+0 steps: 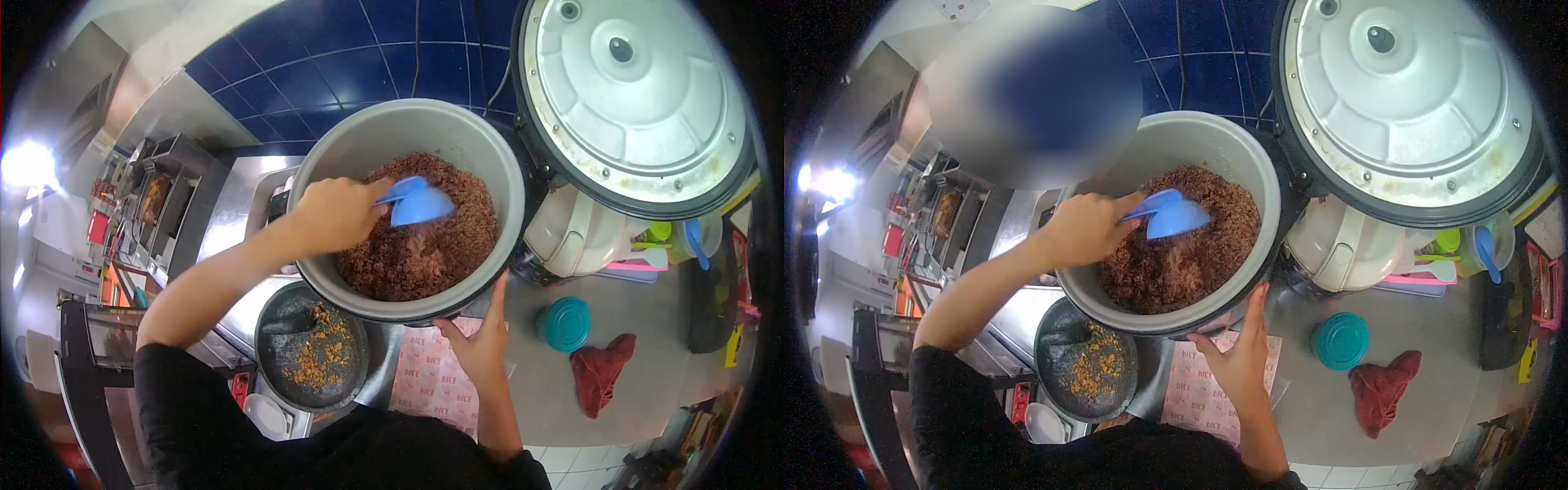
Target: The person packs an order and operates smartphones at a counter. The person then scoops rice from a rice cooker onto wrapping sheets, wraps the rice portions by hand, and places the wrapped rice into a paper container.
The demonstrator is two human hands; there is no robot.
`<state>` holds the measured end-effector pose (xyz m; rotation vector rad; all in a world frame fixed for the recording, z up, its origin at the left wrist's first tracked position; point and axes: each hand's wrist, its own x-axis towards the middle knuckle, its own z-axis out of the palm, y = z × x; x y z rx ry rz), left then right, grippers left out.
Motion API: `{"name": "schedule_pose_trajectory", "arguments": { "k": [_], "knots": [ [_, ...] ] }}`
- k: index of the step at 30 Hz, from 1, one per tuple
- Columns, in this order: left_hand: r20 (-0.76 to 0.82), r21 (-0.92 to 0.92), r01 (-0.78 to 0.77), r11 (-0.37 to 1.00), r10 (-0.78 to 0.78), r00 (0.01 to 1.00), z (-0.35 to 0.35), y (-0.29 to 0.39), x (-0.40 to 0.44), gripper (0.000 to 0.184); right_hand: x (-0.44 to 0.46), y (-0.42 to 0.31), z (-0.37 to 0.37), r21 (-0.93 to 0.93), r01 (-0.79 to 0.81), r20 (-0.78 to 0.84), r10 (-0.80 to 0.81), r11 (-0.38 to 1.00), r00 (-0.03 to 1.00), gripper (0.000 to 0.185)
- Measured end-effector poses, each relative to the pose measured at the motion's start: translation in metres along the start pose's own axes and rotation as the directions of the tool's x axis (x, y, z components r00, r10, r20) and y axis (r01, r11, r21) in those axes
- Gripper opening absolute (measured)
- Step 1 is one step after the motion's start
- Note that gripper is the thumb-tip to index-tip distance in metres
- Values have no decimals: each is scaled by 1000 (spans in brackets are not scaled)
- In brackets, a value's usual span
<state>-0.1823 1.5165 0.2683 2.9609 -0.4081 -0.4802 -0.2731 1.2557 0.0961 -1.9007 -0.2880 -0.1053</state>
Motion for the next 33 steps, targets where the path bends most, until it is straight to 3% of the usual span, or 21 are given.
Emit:
{"name": "schedule_pose_trajectory", "arguments": {
  "k": [1, 2, 7, 9, 11, 14, 16, 17, 19, 21, 23, 25, 27, 28, 29, 31, 33],
  "knots": [
    [-283, 217, -5, 976, 67, 957, 2, 9, -4, 37, 0, 0, 0, 3, 1, 8, -1, 1000, 1000, 125],
    [-257, 358, -57, 932, 157, 954, 2, 10, -2, 44, 0, 0, 0, -1, 4, 15, -4, 1000, 1000, 125],
    [-359, 347, 35, 937, 98, 928, 22, -14, 44, 44, 1, -7, -3, 31, -45, 16, 45, 998, 999, 123],
    [-53, 207, 114, 972, -105, 993, 21, -6, 60, 40, -1, -9, -7, 19, -57, 19, 57, 998, 998, 121],
    [96, -101, -97, 990, 107, 990, 22, 12, 57, 33, -5, -3, -7, 16, -51, 11, 51, 999, 999, 117],
    [63, -164, -69, 984, 80, 995, 31, 33, 46, 27, -8, 16, -1, 111, 51, -25, -49, 992, 998, 109],
    [23, -130, -89, 987, 93, 995, 30, 35, 39, 27, -7, 6, 1, 48, 13, -53, -11, 999, 999, 105],
    [10, -133, -32, 991, 34, 999, 30, 31, 34, 27, -6, 4, 4, 73, 38, -5, -37, 997, 999, 105],
    [371, -172, 38, 984, 29, 928, 23, 31, 27, 28, -5, 4, 4, 54, 5, -68, -1, 999, 998, 101],
    [401, -200, 85, 976, 3, 916, 17, 20, 18, 25, -3, 3, 3, 66, 7, -24, -5, 998, 1000, 106],
    [560, -506, 207, 837, 136, 817, 31, -7, 28, 23, -3, -6, 1, 47, 0, -22, 1, 999, 1000, 105],
    [548, -614, 342, 711, 71, 834, 24, -22, 18, 25, -5, -2, -3, 32, 17, -13, -16, 999, 1000, 106],
    [351, -489, 180, 854, 3, 937, 12, -18, 8, 28, -3, 9, -2, 24, 67, -2, -67, 997, 998, 109],
    [-109, -85, -137, 987, 127, 986, 25, -20, 7, 28, -2, 14, -2, 9, 79, -19, -79, 997, 997, 110],
    [-68, 91, 90, 992, -84, 994, 0, 11, -8, 37, -3, 6, -3, 37, 25, -15, -24, 999, 1000, 111],
    [-330, 364, -75, 928, 204, 922, 25, 1, 8, 45, -4, 1, -1, 42, -21, -30, 23, 999, 999, 111],
    [-296, 320, -69, 945, 169, 940, 23, -4, 25, 47, -3, 2, -8, -8, -31, -72, 30, 999, 997, 110]
  ]
}}
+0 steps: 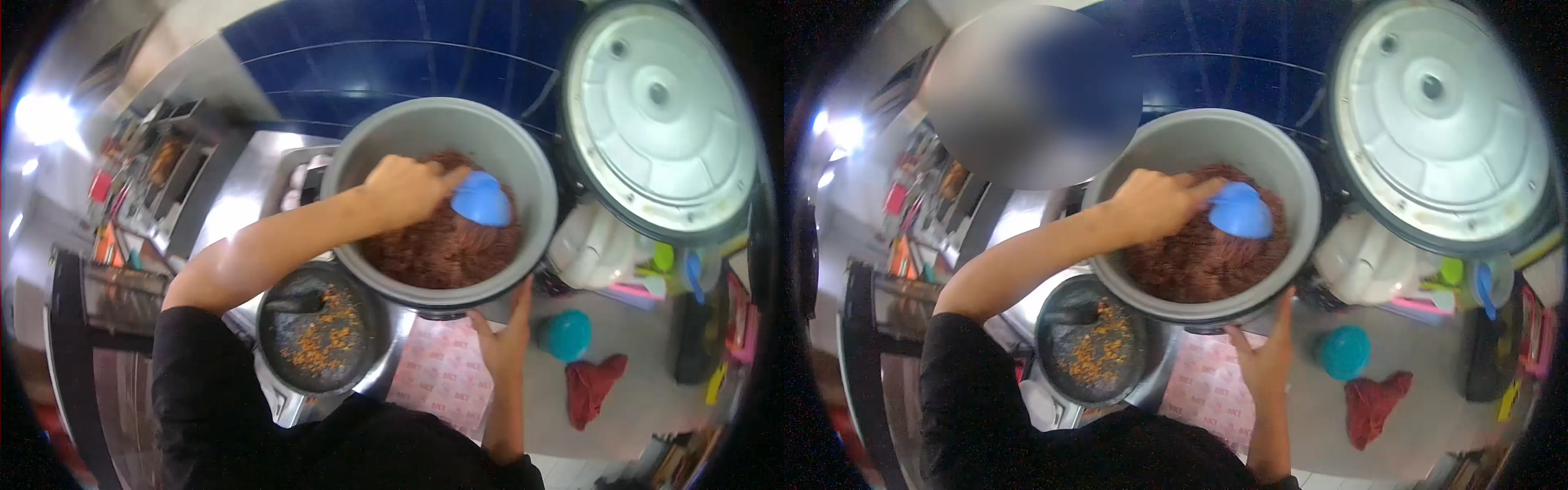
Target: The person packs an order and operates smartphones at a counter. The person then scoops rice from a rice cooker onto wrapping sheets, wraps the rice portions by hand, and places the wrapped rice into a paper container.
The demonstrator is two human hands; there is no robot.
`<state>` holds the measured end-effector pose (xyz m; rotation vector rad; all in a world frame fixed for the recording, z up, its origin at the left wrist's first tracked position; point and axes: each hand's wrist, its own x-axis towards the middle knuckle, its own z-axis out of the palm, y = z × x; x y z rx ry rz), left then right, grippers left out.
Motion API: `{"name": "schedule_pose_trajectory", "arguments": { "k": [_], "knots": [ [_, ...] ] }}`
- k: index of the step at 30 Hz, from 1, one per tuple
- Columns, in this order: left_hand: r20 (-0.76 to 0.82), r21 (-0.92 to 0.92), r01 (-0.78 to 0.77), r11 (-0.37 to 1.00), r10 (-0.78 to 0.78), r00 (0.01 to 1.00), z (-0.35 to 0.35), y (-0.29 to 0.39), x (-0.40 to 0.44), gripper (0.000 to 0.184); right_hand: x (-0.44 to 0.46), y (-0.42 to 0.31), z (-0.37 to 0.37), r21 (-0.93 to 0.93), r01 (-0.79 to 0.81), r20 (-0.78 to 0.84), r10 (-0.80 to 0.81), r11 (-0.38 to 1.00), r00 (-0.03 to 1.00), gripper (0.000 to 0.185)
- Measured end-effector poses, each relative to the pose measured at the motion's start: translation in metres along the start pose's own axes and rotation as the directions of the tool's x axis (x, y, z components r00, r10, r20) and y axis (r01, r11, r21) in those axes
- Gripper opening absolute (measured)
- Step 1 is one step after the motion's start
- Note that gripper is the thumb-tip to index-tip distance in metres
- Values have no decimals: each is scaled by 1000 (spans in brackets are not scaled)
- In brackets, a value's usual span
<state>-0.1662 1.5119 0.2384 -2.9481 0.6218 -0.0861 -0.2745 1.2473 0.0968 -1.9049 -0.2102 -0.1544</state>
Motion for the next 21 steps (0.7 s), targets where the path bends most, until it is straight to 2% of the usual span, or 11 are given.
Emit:
{"name": "schedule_pose_trajectory", "arguments": {
  "k": [1, 2, 3, 4, 6, 10, 12, 16, 18, 19, 21],
  "knots": [
    [-16, -7, -31, 999, 31, 999, 1, -3, 7, 47, 1, -7, -2, 33, -42, 50, 40, 999, 998, 110],
    [8, -42, 45, 998, -45, 999, 4, -8, 14, 47, 3, -10, -3, 70, -90, 109, 82, 993, 991, 111],
    [35, -68, 130, 989, -128, 991, 8, -10, 21, 46, 3, -9, -4, 67, -92, 93, 86, 994, 992, 111],
    [29, -65, 121, 991, -119, 992, 11, -12, 28, 46, 3, -7, -4, 55, -66, 91, 61, 996, 994, 111],
    [264, -95, 174, 980, -144, 954, 15, -13, 36, 45, 4, -2, -3, 46, -44, 92, 40, 998, 995, 112],
    [288, -180, 224, 958, -167, 943, 34, 1, 44, 40, 4, 1, -1, 20, -17, 72, 15, 1000, 997, 109],
    [387, -246, 149, 958, -44, 921, 42, 4, 50, 36, 5, 2, 0, -4, 20, 43, -20, 1000, 999, 108],
    [433, -290, 135, 947, 4, 902, 11, 12, 35, 33, 5, 1, -3, -24, 17, 48, -16, 1000, 999, 108],
    [455, -422, 48, 905, 166, 875, -10, 18, 18, 31, 6, 3, -4, -6, -5, 57, 6, 1000, 998, 108],
    [457, -421, 50, 906, 164, 874, -16, 25, 12, 31, 6, 5, -3, 14, 22, 46, -22, 1000, 999, 108],
    [515, -424, 165, 890, 87, 853, -23, 35, -5, 30, 2, 8, -1, 45, 54, 56, -56, 998, 997, 108]
  ]
}}
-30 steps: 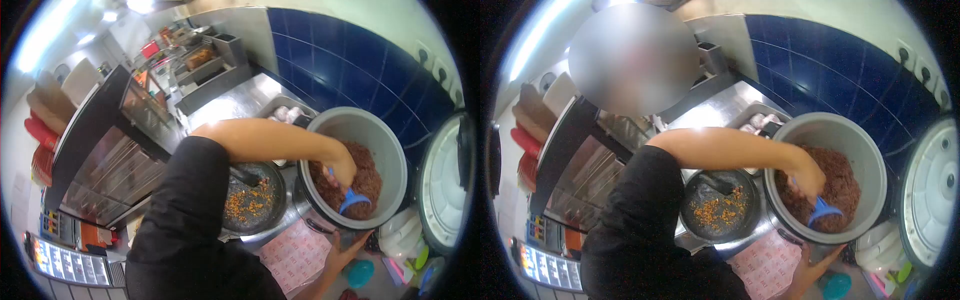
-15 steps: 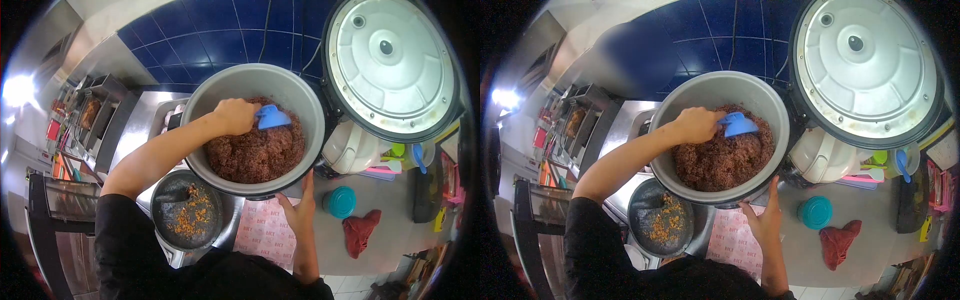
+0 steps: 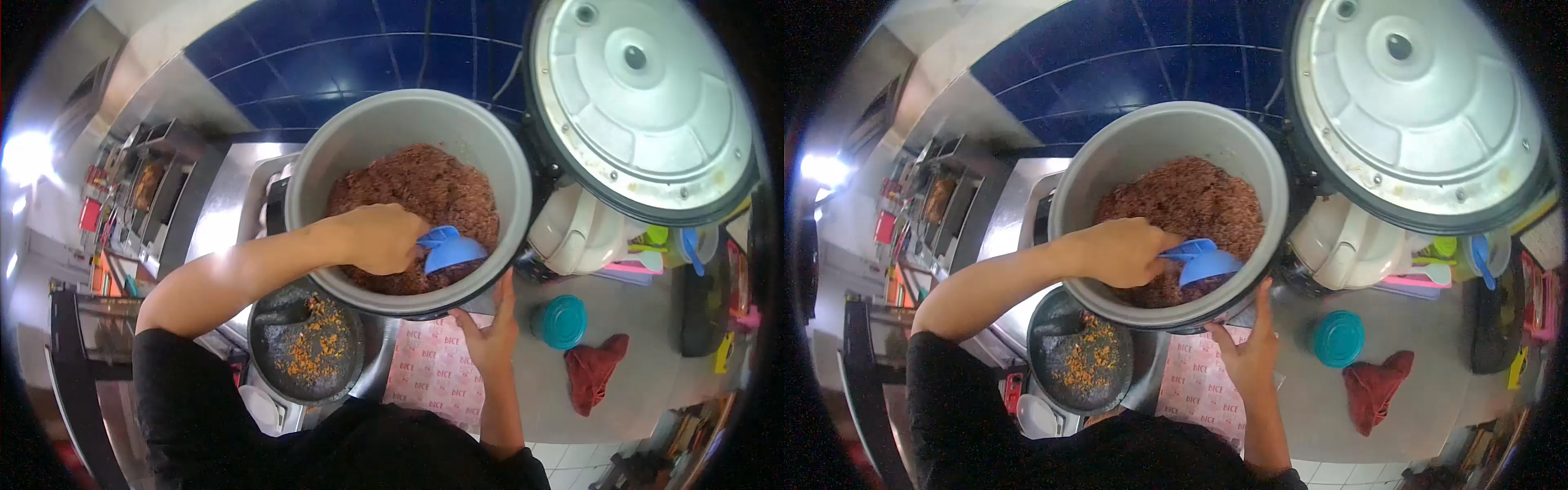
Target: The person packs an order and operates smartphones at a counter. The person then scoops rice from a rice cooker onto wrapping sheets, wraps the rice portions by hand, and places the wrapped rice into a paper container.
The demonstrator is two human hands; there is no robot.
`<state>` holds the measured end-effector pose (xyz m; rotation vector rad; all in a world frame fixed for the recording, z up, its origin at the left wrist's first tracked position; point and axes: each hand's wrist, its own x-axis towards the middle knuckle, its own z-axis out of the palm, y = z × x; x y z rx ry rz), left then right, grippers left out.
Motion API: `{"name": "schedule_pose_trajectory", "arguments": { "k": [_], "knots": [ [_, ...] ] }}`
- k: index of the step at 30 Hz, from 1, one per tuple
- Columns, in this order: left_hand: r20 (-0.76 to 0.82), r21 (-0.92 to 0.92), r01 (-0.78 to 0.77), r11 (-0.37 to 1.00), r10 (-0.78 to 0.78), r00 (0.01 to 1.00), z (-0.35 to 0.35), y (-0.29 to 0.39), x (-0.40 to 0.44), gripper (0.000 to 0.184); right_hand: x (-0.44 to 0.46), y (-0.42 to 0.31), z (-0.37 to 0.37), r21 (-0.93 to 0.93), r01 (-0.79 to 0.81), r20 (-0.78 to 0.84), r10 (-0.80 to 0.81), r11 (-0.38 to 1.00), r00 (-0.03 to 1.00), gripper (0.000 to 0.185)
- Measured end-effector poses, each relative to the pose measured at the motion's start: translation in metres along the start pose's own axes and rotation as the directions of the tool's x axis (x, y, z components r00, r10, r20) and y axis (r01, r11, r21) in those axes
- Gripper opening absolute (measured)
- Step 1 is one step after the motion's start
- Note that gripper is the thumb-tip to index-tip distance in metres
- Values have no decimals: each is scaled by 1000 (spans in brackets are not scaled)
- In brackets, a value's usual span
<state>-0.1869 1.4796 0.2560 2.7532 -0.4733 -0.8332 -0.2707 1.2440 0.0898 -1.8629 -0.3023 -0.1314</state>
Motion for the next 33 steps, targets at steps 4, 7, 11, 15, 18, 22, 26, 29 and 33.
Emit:
{"name": "schedule_pose_trajectory", "arguments": {
  "k": [4, 7, 11, 15, 18, 22, 26, 29, 33],
  "knots": [
    [130, -65, -9, 998, 17, 991, 14, -16, 3, 39, -6, 9, 3, -21, 51, -45, -52, 998, 998, 100],
    [122, 38, -219, 975, 213, 969, 20, -38, 14, 32, 0, 36, 3, -12, 181, -52, -181, 983, 982, 93],
    [240, -59, 29, 998, -14, 971, 21, -37, 35, 24, 26, 28, 13, -202, 391, 57, -388, 898, 920, 92],
    [473, -182, 140, 973, -39, 880, 2, -59, 35, 20, 18, 6, -3, -891, 453, 370, -614, -23, 697, 104],
    [274, -78, 74, 994, -50, 960, 6, -49, 19, 24, 8, 28, 14, 14, 259, -61, -257, 966, 964, 93],
    [-179, 221, 21, 975, 20, 984, 14, -39, 4, 33, -4, 28, 3, -79, 72, -21, -73, 994, 997, 109],
    [-421, 352, 26, 936, 134, 897, 2, -43, 29, 46, -1, -11, -1, -45, -109, -18, 108, 993, 994, 111],
    [-429, 321, 106, 941, 44, 902, -7, -43, 53, 44, 1, -5, -3, -68, -68, -15, 67, 995, 998, 110],
    [-228, 101, 106, 989, -81, 970, -6, -47, 63, 38, 4, -4, -3, -60, -7, -32, 5, 998, 999, 110]
  ]
}}
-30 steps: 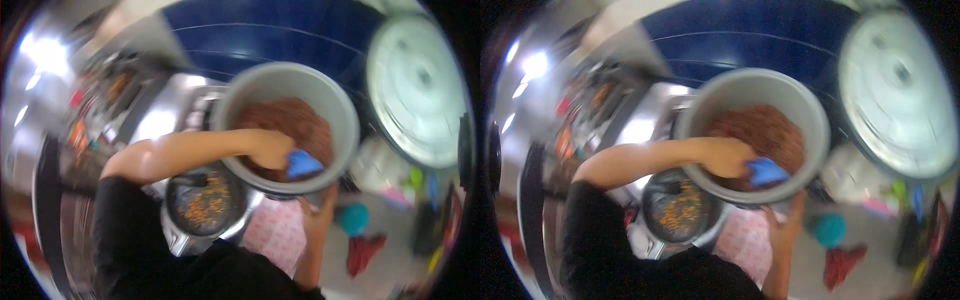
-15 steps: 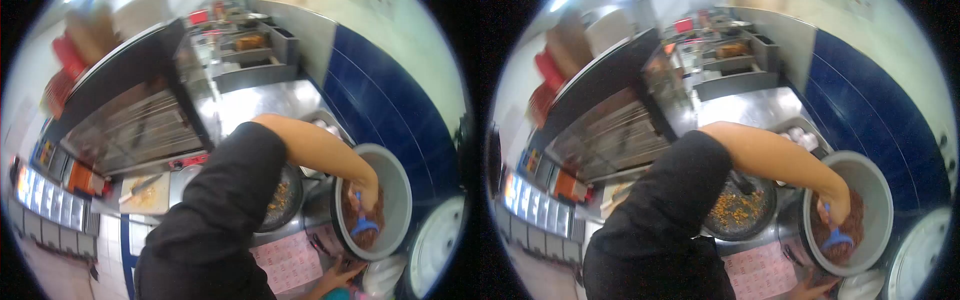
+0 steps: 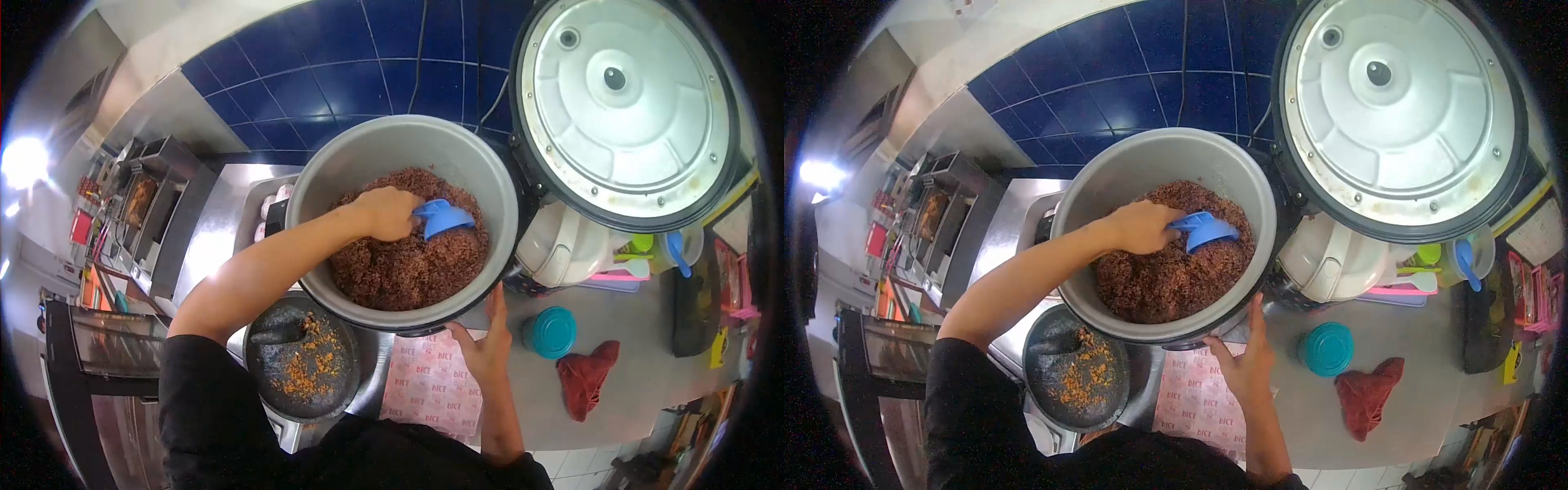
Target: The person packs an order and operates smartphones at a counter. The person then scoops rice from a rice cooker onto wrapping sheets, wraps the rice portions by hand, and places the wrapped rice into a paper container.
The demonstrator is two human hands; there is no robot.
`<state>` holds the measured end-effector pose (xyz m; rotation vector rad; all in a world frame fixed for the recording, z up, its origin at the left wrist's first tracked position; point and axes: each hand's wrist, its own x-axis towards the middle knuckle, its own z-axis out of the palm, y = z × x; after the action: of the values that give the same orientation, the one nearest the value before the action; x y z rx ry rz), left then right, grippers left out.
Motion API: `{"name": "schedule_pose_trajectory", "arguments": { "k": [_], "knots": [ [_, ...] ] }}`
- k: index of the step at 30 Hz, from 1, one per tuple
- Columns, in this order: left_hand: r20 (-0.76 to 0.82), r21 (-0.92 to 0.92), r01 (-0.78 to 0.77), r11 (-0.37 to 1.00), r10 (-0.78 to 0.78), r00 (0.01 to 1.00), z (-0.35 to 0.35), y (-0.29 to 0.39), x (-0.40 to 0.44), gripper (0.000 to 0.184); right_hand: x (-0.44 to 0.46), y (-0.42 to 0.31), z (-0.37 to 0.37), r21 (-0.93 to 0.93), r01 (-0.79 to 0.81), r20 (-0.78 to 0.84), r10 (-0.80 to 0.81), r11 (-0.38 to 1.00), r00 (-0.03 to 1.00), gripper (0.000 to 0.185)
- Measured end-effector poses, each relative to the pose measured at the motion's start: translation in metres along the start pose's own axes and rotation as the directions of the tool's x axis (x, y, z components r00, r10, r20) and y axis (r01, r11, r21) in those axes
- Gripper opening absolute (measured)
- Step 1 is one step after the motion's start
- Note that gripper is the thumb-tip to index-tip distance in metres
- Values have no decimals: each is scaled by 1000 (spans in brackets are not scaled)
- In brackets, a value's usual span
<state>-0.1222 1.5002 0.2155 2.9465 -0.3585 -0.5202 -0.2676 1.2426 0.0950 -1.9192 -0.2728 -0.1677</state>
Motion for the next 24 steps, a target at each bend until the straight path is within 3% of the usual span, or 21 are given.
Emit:
{"name": "schedule_pose_trajectory", "arguments": {
  "k": [2, 4, 6, 9, 11, 14, 20, 22, 24],
  "knots": [
    [10, -147, -59, 987, 61, 998, 10, 5, 0, 40, 0, 3, 1, 57, -11, 15, 10, 998, 1000, 110],
    [19, -174, -57, 983, 61, 998, 15, 10, -1, 37, 2, 4, 0, 20, -9, 17, 9, 1000, 1000, 109],
    [130, -278, 109, 954, -74, 989, 12, 25, -11, 35, 1, 4, 0, -23, -4, 17, 4, 1000, 1000, 109],
    [106, -422, 76, 903, -34, 994, 23, 34, -23, 35, -1, 4, 3, -30, 9, 7, -8, 1000, 1000, 109],
    [146, -456, 98, 885, -34, 989, 23, 39, -32, 36, -1, -1, 3, 51, -71, 0, 71, 996, 997, 109],
    [217, -454, 82, 887, 21, 976, 14, 38, -51, 37, -2, 3, 6, 51, 30, -40, -28, 998, 999, 107],
    [357, -434, 97, 896, 71, 931, -15, 26, -87, 35, -4, 5, 8, 175, -34, 3, 34, 984, 999, 106],
    [380, -417, 81, 905, 93, 920, -25, 16, -92, 34, -2, 5, 6, 128, -14, -3, 15, 992, 1000, 105],
    [552, -626, 364, 690, 62, 832, -35, -3, -103, 34, -4, 3, 3, 87, 4, -20, -2, 996, 1000, 104]
  ]
}}
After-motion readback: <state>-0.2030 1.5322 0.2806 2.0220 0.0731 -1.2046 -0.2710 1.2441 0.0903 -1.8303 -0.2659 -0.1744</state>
